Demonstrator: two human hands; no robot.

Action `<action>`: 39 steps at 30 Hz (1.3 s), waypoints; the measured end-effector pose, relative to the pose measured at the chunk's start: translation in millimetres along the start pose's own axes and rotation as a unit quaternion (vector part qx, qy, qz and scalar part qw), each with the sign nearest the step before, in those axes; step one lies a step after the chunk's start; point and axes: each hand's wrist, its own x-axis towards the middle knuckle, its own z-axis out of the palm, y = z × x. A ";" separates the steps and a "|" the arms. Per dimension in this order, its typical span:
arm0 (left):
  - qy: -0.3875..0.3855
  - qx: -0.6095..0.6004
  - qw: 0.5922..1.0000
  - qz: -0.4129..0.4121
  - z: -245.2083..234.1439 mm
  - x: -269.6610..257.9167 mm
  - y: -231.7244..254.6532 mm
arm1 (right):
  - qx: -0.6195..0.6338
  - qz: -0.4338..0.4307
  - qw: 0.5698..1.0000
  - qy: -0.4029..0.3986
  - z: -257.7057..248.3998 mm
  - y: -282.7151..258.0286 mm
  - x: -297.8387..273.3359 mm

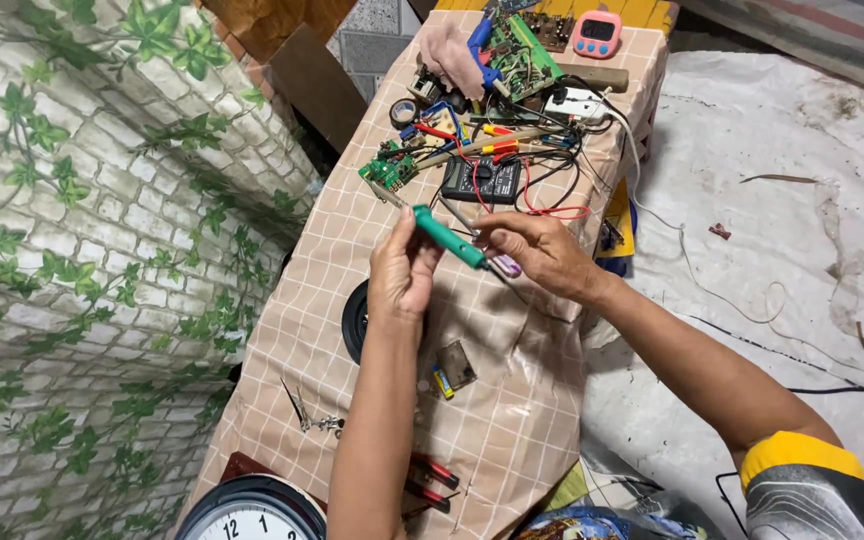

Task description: The person uses a soldering iron to work on a small black circular electronic component on a table. They then insert a battery into the component and test it with a small white plastic piece.

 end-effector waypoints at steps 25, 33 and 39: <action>0.158 0.287 0.941 0.085 4.5 218.2 -42.4 | -0.500 0.026 0.865 0.025 -76.5 117.8 60.3; 0.158 0.338 0.923 0.091 16.3 202.6 -39.5 | -0.551 -0.004 0.834 0.037 -65.1 133.0 73.5; 0.121 0.598 0.781 0.130 -5.3 202.1 -31.4 | -0.567 -0.061 0.822 -0.002 -42.3 127.6 90.0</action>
